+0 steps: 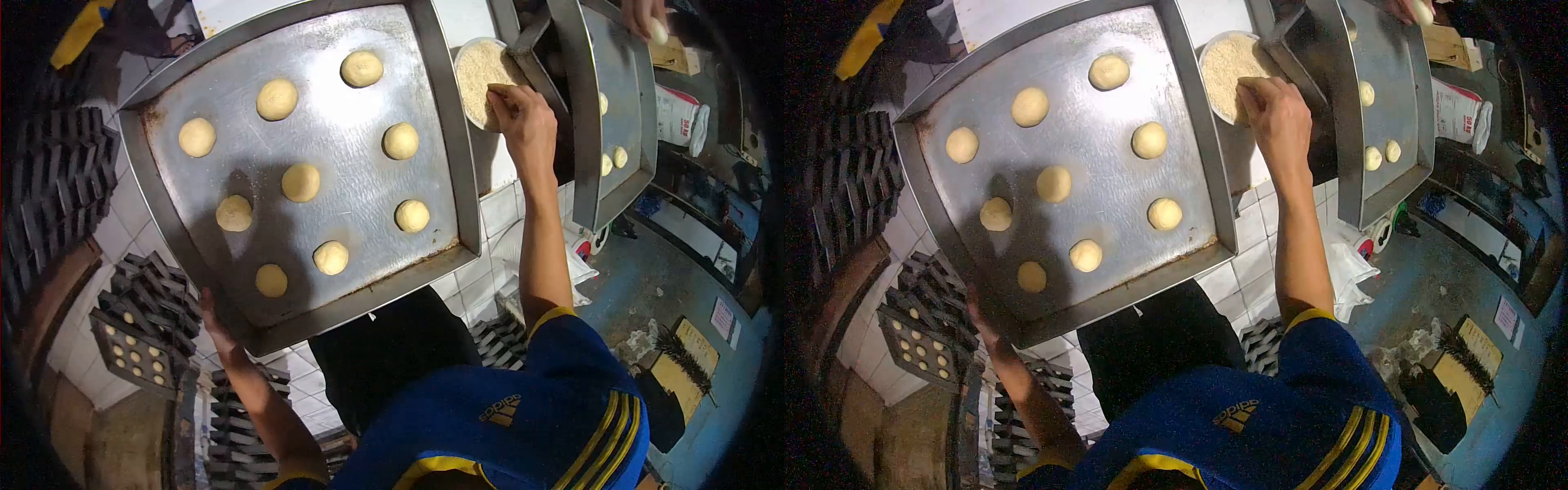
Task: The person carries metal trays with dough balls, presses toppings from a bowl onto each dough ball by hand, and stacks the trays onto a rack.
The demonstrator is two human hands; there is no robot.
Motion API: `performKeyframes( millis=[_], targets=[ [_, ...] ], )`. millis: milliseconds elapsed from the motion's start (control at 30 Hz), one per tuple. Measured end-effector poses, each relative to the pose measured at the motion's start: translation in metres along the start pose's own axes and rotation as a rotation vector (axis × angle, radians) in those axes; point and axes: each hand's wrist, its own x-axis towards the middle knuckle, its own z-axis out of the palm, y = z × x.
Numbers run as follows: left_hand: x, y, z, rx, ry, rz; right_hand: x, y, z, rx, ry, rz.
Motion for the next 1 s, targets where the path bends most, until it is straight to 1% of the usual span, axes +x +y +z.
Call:
performKeyframes(
  millis=[67, 200, 267, 300, 367, 400, 433, 467, 500, 567, 600, 633, 667, 733, 800, 900, 967, 1000],
  targets=[
    [0.003, -0.001, -0.003, 0.035, -0.106, 0.017, 0.001, 0.003, 0.002, 0.02, 0.034, -0.032],
    [0.002, -0.002, -0.003, 0.039, -0.14, 0.074, 0.006, 0.004, -0.003, 0.084, -0.025, 0.044],
    [0.009, -0.007, -0.019, 0.028, -0.208, 0.083, 0.006, 0.001, -0.007, 0.412, -0.035, 0.28],
    [0.01, -0.011, -0.024, 0.029, -0.207, 0.081, 0.005, 0.002, -0.009, 0.412, -0.037, 0.281],
    [0.011, -0.018, -0.032, 0.133, 0.023, 0.134, 0.0, 0.005, -0.013, 0.667, -0.073, 0.347],
    [0.011, -0.017, -0.03, 0.135, 0.023, 0.13, -0.005, -0.005, -0.014, 0.747, -0.081, 0.279],
    [0.014, -0.017, -0.028, 0.021, -0.026, 0.085, -0.012, -0.018, -0.013, 0.839, -0.135, 0.284],
    [0.016, -0.015, -0.024, -0.095, -0.075, 0.039, -0.018, -0.033, -0.013, 0.798, -0.168, 0.227],
    [0.013, -0.01, -0.016, -0.093, -0.077, 0.034, -0.023, -0.048, -0.012, 0.757, -0.201, 0.171],
    [0.003, -0.002, -0.004, 0.026, -0.069, 0.051, -0.034, -0.069, -0.002, 0.633, -0.187, 0.057],
    [0.005, -0.005, -0.011, 0.028, -0.067, 0.049, -0.037, -0.075, 0.009, 0.619, -0.159, -0.02],
    [0.009, -0.01, -0.019, 0.038, -0.068, 0.09, -0.038, -0.079, 0.012, 0.454, -0.128, -0.17],
    [0.011, -0.012, -0.023, 0.048, -0.068, 0.13, -0.04, -0.083, 0.016, 0.427, -0.128, -0.181],
    [0.013, -0.015, -0.032, 0.029, -0.1, 0.137, -0.049, -0.087, 0.024, 0.402, -0.136, -0.192],
    [0.011, -0.013, -0.025, 0.006, -0.139, 0.142, -0.055, -0.087, 0.031, 0.317, -0.137, -0.214],
    [0.0, -0.004, -0.007, 0.052, -0.161, 0.127, -0.059, -0.083, 0.034, 0.305, -0.158, -0.24],
    [-0.001, 0.002, 0.004, -0.025, -0.1, 0.011, -0.059, -0.086, 0.025, 0.305, -0.175, -0.259],
    [0.001, 0.0, 0.0, -0.027, -0.098, 0.01, -0.061, -0.089, 0.02, 0.307, -0.198, -0.275]
  ],
)
